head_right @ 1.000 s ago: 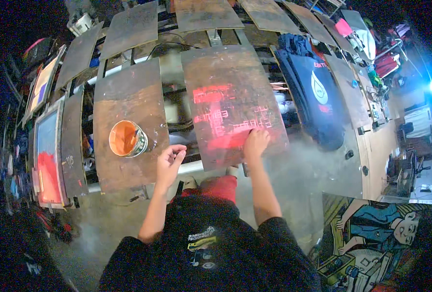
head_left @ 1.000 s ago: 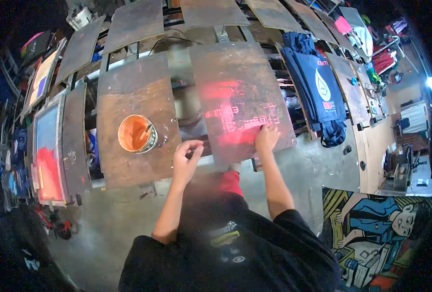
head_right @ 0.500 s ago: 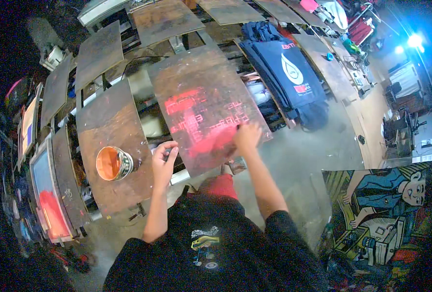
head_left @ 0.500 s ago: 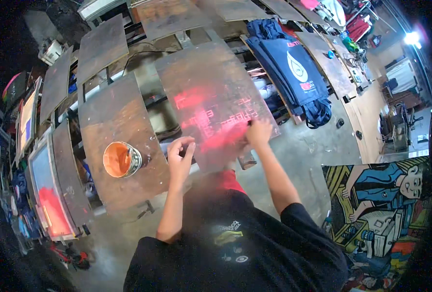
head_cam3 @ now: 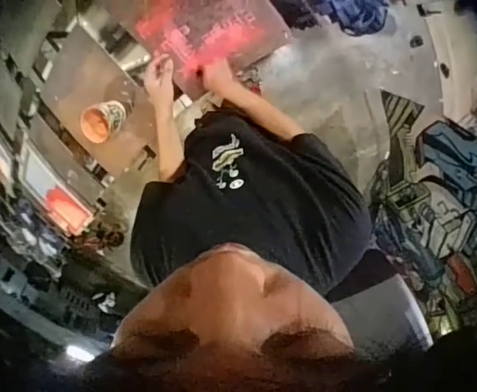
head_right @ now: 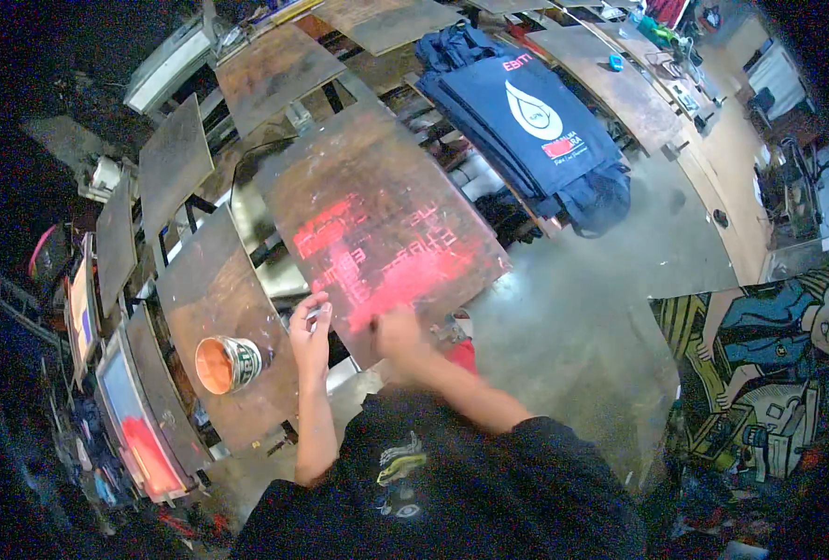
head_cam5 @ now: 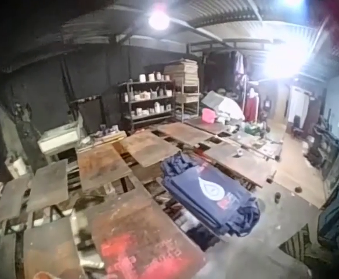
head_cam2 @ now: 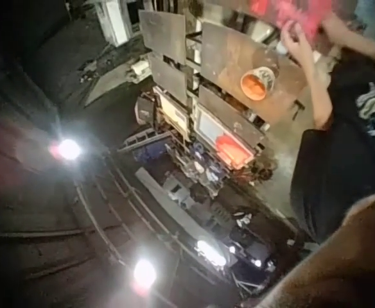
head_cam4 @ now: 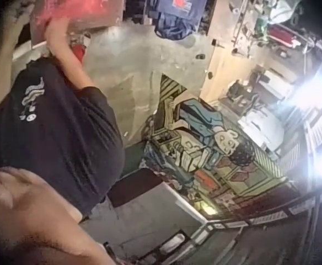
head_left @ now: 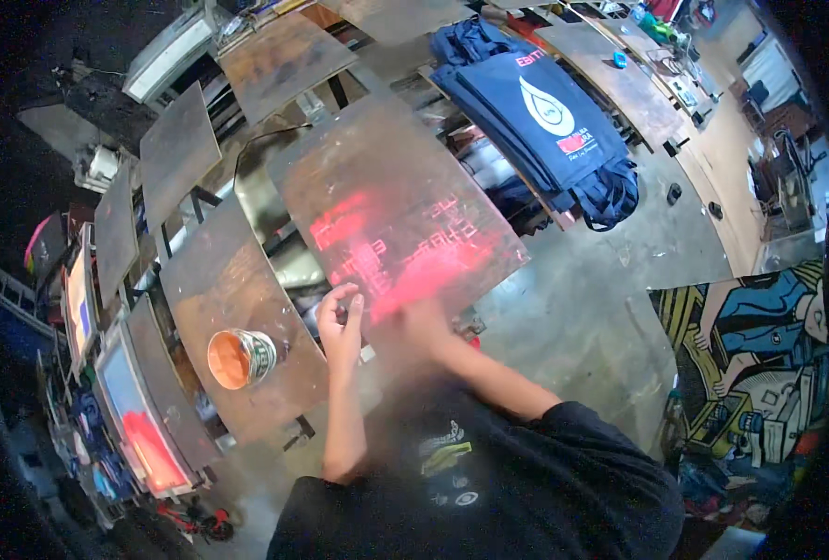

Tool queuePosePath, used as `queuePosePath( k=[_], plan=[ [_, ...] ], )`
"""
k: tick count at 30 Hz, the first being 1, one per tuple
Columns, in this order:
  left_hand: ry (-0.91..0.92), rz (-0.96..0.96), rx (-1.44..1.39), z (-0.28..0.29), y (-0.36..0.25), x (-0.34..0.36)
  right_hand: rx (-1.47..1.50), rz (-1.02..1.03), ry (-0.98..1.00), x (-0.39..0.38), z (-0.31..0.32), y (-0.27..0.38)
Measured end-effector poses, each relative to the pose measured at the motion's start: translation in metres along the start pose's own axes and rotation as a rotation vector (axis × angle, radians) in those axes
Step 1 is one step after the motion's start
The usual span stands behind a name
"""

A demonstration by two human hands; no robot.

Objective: Preparing screen printing frames and handling printed garments at a workstation.

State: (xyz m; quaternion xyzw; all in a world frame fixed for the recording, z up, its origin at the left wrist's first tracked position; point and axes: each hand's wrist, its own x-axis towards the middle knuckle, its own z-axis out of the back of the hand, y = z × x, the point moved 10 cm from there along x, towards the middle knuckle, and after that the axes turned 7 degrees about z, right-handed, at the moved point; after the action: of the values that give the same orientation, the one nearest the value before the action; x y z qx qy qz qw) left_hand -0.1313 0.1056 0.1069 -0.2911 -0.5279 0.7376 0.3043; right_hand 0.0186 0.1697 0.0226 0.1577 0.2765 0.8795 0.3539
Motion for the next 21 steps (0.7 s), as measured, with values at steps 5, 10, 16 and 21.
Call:
queuePosePath(
  k=[5, 10, 16, 21],
  plan=[
    [-0.027, 0.058, -0.076, -0.012, -0.016, -0.001, -0.498, -0.303, -0.245, 0.046, 0.133, -0.142],
    [-0.038, 0.040, 0.002, -0.012, -0.013, -0.011, -0.553, -0.169, -0.066, 0.024, 0.061, -0.083],
    [-0.019, 0.142, -0.074, -0.007, 0.008, -0.003, -0.369, 0.052, 0.210, -0.012, -0.019, 0.005],
    [-0.101, 0.044, -0.136, 0.011, 0.002, 0.003, -0.440, -0.080, -0.146, 0.037, 0.092, -0.080]
  ],
)
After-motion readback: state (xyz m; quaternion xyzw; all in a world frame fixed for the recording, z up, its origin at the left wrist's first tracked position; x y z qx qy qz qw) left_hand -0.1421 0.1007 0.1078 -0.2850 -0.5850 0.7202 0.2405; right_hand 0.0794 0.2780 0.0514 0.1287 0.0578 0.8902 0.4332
